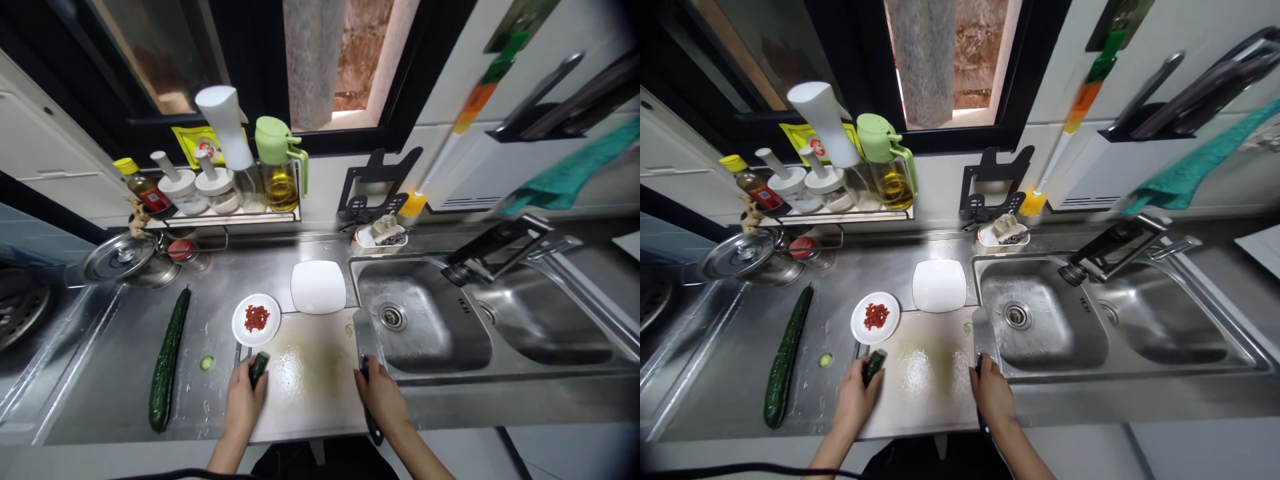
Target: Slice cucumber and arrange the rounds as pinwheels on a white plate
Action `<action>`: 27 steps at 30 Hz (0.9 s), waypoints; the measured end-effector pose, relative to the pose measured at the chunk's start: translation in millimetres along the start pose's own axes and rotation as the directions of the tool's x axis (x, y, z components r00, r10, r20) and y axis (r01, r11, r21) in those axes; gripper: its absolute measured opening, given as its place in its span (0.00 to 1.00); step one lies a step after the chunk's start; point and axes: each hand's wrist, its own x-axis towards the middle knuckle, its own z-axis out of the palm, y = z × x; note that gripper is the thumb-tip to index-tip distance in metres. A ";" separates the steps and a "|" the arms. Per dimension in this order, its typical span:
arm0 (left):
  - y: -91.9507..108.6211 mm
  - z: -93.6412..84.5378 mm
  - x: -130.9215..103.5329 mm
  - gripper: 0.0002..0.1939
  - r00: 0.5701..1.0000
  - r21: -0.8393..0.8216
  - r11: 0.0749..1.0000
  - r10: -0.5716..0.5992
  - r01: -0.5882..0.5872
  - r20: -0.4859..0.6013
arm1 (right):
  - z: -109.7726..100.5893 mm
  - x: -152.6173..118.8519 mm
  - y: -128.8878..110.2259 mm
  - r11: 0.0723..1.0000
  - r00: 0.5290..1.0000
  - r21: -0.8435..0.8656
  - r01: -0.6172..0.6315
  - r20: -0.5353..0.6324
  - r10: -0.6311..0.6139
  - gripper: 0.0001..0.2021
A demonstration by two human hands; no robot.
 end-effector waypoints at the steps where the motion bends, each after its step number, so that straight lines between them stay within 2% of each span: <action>1: 9.5 4.3 -2.1 0.17 0.998 -0.050 0.997 0.058 -0.057 0.033 | 1.1 0.0 0.1 1.000 1.000 0.009 -0.008 0.005 0.008 0.13; 4: 42.2 22.7 -8.1 0.17 0.951 -0.211 0.956 0.245 -0.204 0.189 | 6.7 -1.5 2.4 0.999 1.000 0.045 -0.027 0.013 0.026 0.17; 7: 70.2 42.3 -12.0 0.17 0.909 -0.291 0.916 0.348 -0.278 0.230 | 13.5 -3.7 5.4 0.995 0.999 0.095 -0.032 -0.009 0.033 0.19; 10: 83.5 55.2 -13.7 0.15 0.891 -0.270 0.910 0.382 -0.316 0.246 | 19.0 -5.2 9.2 0.988 0.996 0.146 -0.042 -0.067 0.053 0.19; 16: 76.2 59.6 -13.9 0.17 0.892 -0.153 0.914 0.402 -0.377 0.206 | 17.5 -12.6 31.0 0.969 0.974 0.227 -0.094 -0.179 0.136 0.18; 18: 72.6 59.4 -14.3 0.19 0.888 -0.132 0.905 0.423 -0.404 0.180 | 12.9 -18.9 39.6 0.965 0.978 0.254 -0.061 -0.177 0.109 0.18; 20: 71.4 60.6 -15.3 0.20 0.881 -0.132 0.893 0.447 -0.430 0.152 | 7.7 -26.7 43.7 0.953 0.984 0.301 0.030 -0.174 0.024 0.19; 23: 73.1 65.6 -17.9 0.18 0.875 -0.124 0.883 0.467 -0.454 0.124 | 0.5 -37.0 37.1 0.913 0.989 0.383 0.142 -0.087 -0.118 0.17; 27: 76.8 73.3 -20.6 0.16 0.880 -0.103 0.888 0.458 -0.447 0.129 | -6.1 -40.9 15.4 0.930 0.971 0.344 0.126 0.148 -0.186 0.17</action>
